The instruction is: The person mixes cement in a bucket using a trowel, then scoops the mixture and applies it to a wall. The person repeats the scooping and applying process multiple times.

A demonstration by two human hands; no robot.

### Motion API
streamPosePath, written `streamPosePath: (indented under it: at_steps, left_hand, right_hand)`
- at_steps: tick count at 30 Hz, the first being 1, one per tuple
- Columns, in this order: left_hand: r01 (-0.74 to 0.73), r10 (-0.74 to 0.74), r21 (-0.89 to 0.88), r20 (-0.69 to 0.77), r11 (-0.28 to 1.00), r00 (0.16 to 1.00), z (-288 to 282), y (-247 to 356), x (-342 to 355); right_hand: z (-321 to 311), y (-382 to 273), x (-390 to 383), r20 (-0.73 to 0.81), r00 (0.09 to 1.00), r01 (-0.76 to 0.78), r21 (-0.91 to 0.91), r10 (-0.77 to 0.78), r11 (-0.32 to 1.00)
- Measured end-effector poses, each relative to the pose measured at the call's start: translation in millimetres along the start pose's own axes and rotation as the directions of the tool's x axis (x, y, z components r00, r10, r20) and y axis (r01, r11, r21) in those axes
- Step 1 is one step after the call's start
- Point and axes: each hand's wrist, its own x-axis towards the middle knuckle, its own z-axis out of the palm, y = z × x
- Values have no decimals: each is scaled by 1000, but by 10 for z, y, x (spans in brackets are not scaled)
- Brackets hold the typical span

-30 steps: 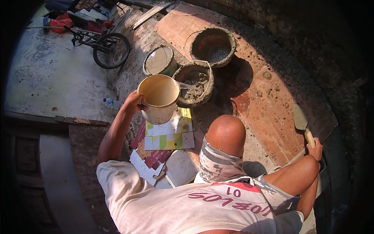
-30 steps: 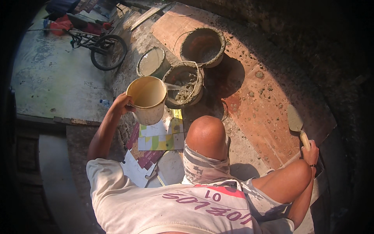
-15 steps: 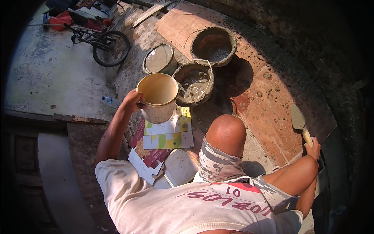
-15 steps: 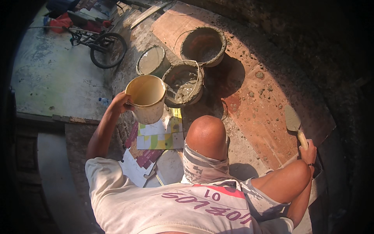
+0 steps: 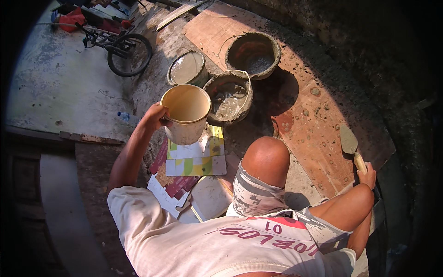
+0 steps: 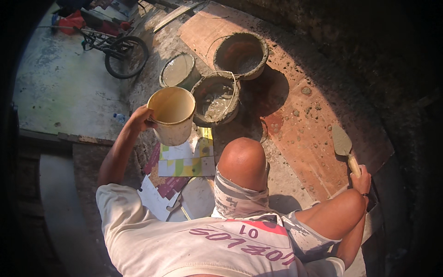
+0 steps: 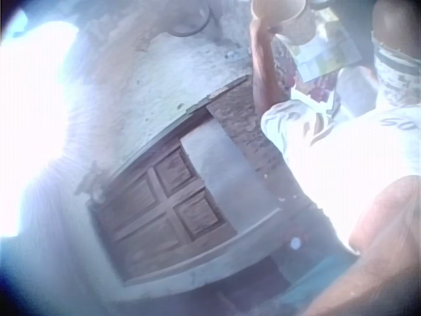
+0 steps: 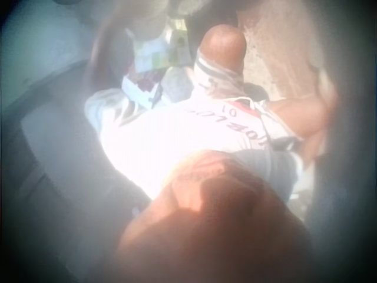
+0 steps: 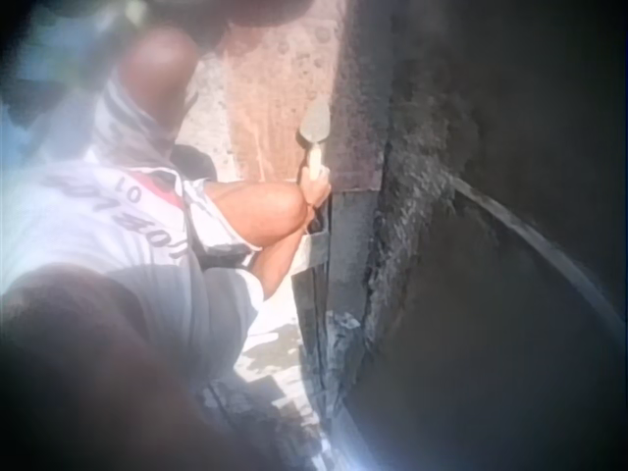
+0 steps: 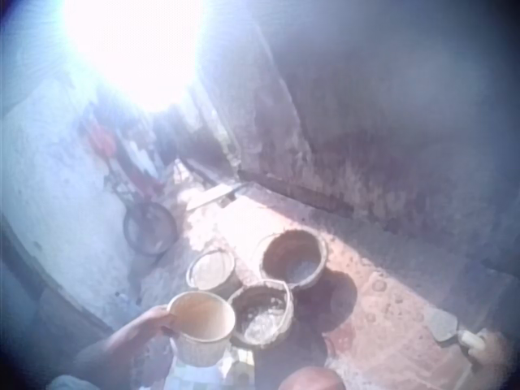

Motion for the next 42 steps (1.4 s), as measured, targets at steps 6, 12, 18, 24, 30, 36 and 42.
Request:
streamPosePath:
  at_steps: [6,12,18,24,30,36,42]
  left_hand:
    - [-27,27,-10,-28,1000,999,5,-43,32]
    - [-32,31,-34,-16,999,999,-46,-137,61]
    - [82,-84,-412,13,907,996,-486,-800,428]
    - [138,-226,-727,-25,673,974,-451,-1671,683]
    - [178,-333,-874,20,452,943,-256,-2412,1120]
    - [109,-277,-887,-23,449,961,-5,-2909,1047]
    - [-213,403,343,-805,915,436,-66,-2084,604]
  right_hand:
    - [40,56,-19,8,1000,-2,-13,2,1000]
    - [-10,-82,-59,18,1000,-17,29,17,999]
    - [22,13,-51,23,1000,13,-32,-13,999]
    - [-236,-196,-25,27,998,58,-84,-56,995]
    - [-367,-349,33,22,997,71,-70,-70,995]
    - [-485,-355,36,97,994,69,-140,-55,988]
    - [-439,-336,-17,144,989,41,-186,-14,982]
